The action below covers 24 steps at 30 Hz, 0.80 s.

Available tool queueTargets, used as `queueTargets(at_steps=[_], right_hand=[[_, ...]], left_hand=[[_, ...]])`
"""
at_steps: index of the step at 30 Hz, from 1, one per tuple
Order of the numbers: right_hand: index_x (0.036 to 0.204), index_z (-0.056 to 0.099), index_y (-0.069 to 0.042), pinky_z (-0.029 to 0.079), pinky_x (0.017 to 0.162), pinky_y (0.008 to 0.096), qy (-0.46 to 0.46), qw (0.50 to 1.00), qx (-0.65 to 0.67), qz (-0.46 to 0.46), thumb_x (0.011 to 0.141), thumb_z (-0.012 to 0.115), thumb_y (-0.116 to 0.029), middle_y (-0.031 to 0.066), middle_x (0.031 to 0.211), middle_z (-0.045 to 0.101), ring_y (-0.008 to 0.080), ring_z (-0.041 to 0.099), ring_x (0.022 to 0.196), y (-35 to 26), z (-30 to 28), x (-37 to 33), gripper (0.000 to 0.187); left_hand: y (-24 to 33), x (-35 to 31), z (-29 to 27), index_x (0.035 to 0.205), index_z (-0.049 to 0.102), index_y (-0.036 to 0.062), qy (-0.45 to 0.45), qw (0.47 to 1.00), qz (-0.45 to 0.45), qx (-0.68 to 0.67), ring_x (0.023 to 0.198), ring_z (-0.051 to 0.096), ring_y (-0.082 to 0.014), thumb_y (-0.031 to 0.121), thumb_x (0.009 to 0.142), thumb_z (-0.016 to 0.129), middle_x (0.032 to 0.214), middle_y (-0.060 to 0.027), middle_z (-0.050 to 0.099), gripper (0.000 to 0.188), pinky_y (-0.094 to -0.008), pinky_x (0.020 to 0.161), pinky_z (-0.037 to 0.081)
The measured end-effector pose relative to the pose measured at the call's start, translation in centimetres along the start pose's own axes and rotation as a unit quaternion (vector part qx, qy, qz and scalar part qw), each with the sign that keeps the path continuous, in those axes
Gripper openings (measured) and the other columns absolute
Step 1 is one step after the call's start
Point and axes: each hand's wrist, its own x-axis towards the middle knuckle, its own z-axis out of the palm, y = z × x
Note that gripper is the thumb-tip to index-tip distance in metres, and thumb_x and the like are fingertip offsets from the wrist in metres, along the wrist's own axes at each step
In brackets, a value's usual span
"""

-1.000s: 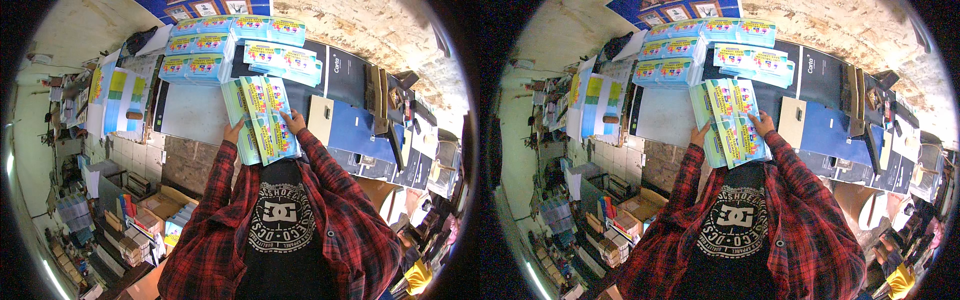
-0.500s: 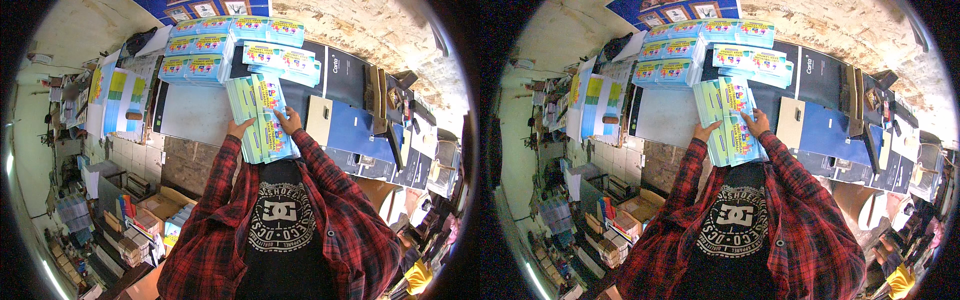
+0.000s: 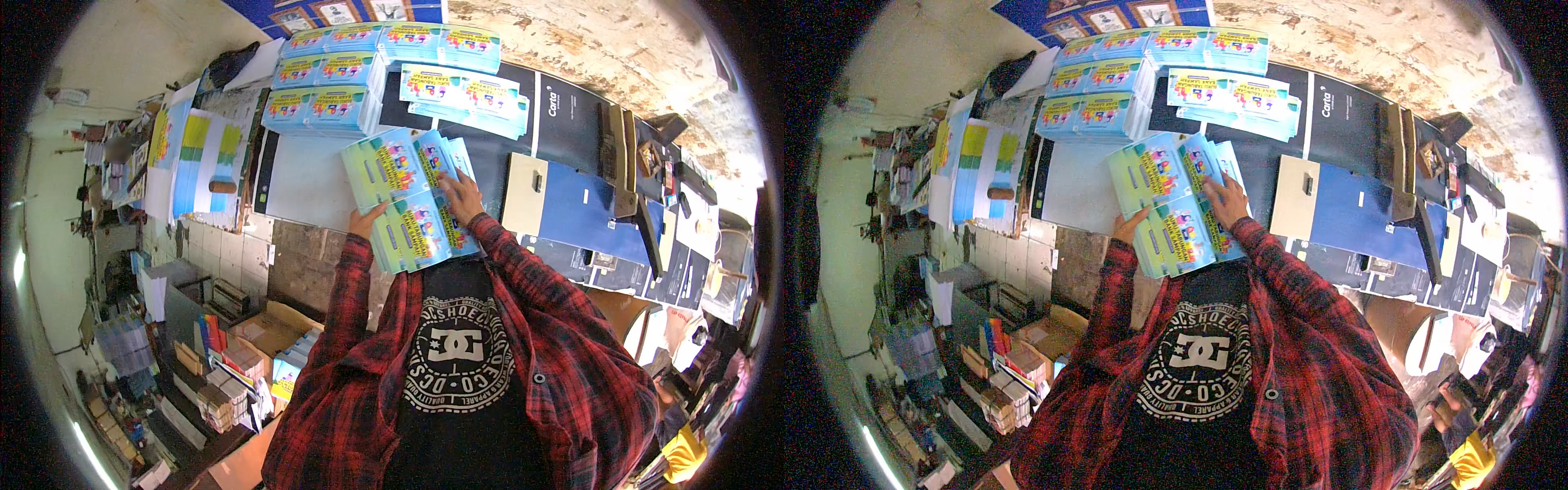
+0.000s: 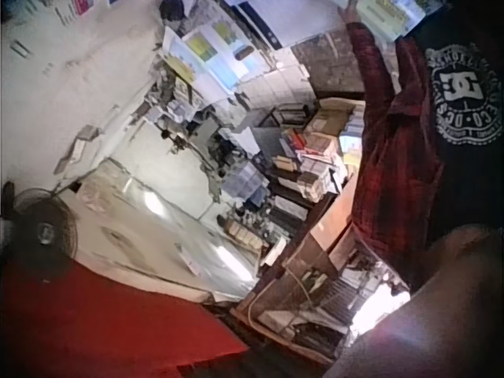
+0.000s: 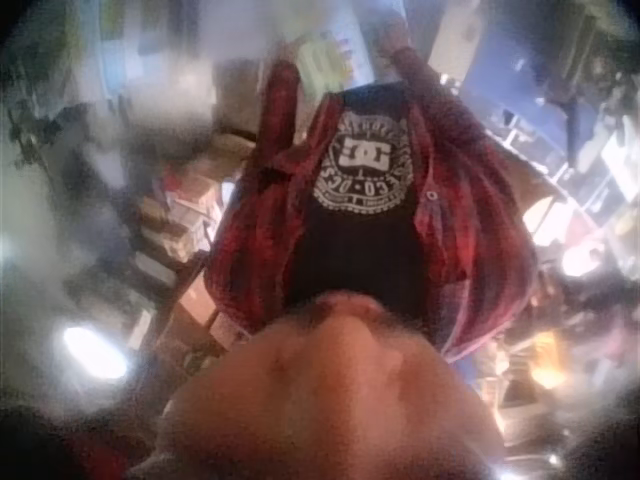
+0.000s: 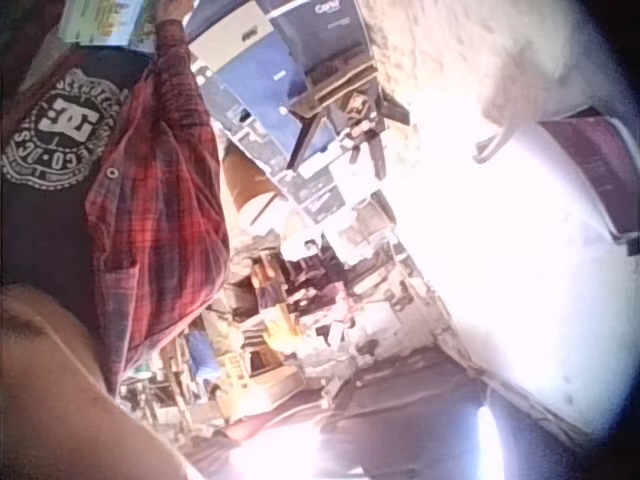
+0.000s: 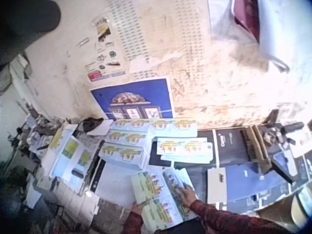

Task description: The person stacks and aligns printed booklets on a paper cutter table. They repeatedly pick up stacks, align the edges, and place them into a larger pile. The person also handles a single white sheet of paper and a small black object near the end of the clip.

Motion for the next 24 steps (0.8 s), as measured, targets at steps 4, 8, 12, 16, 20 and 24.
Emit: queueTargets(at_steps=[4, 8, 12, 16, 20, 24], right_hand=[[0.118, 0.064, -0.005, 0.012, 0.108, 0.0592, -0.084, 0.992, -0.057, 0.078, 0.075, 0.051, -0.076, 0.0195, 0.146, 0.032, 0.0345, 0.017, 0.139, -2.4, 0.4, 0.2, 0.084], [0.120, 0.062, -0.005, 0.009, 0.108, 0.0601, -0.116, 0.987, -0.053, 0.095, 0.070, 0.058, -0.075, 0.0191, 0.147, 0.032, 0.0342, 0.015, 0.140, -1.1, -0.4, 1.2, 0.086], [0.108, 0.071, -0.014, 0.008, 0.106, 0.0643, -0.121, 0.990, -0.021, 0.068, 0.071, 0.057, -0.075, 0.0156, 0.146, 0.035, 0.0330, 0.016, 0.140, 0.9, -2.3, 1.1, 0.072], [0.115, 0.068, -0.014, 0.007, 0.105, 0.0658, -0.120, 0.986, -0.054, 0.099, 0.070, 0.050, -0.081, 0.0167, 0.152, 0.022, 0.0347, 0.012, 0.141, -0.6, -1.1, 1.0, 0.083], [0.125, 0.058, -0.004, 0.006, 0.105, 0.0666, -0.114, 0.974, -0.123, 0.153, 0.056, 0.052, -0.090, 0.0200, 0.153, 0.015, 0.0389, 0.008, 0.141, -4.7, 0.9, 1.0, 0.110], [0.127, 0.054, 0.003, 0.008, 0.106, 0.0657, -0.127, 0.976, -0.086, 0.157, 0.055, 0.052, -0.091, 0.0212, 0.153, 0.014, 0.0381, 0.008, 0.142, -4.1, 0.0, 1.2, 0.118]], left_hand=[[-1.3, 0.7, 2.3, 0.108, 0.065, -0.0016, 0.034, 0.999, -0.002, 0.037, 0.088, 0.063, -0.0142, 0.027, 0.081, 0.074, 0.100, -0.0073, 0.067, 0.040, -0.0300, 0.078, 0.050], [-0.1, 0.6, 3.2, 0.109, 0.064, -0.0020, 0.027, 0.999, -0.016, 0.023, 0.088, 0.063, -0.0152, 0.026, 0.081, 0.074, 0.101, -0.0086, 0.067, 0.041, -0.0296, 0.078, 0.051], [0.2, 0.1, 0.5, 0.110, 0.063, -0.0023, 0.028, 0.999, -0.015, 0.013, 0.086, 0.064, -0.0165, 0.023, 0.081, 0.074, 0.100, -0.0100, 0.067, 0.039, -0.0298, 0.077, 0.052], [1.3, -0.5, 0.2, 0.108, 0.063, -0.0028, 0.024, 0.999, -0.036, 0.009, 0.085, 0.065, -0.0162, 0.018, 0.080, 0.075, 0.100, -0.0103, 0.068, 0.037, -0.0301, 0.075, 0.053], [1.5, -0.1, 2.4, 0.107, 0.064, -0.0026, 0.036, 0.998, -0.011, 0.051, 0.083, 0.066, -0.0162, 0.018, 0.077, 0.078, 0.099, -0.0106, 0.068, 0.039, -0.0299, 0.073, 0.054], [0.7, 0.6, 2.7, 0.106, 0.065, -0.0024, 0.045, 0.997, -0.015, 0.055, 0.082, 0.066, -0.0159, 0.019, 0.074, 0.080, 0.097, -0.0105, 0.069, 0.041, -0.0299, 0.073, 0.054]])
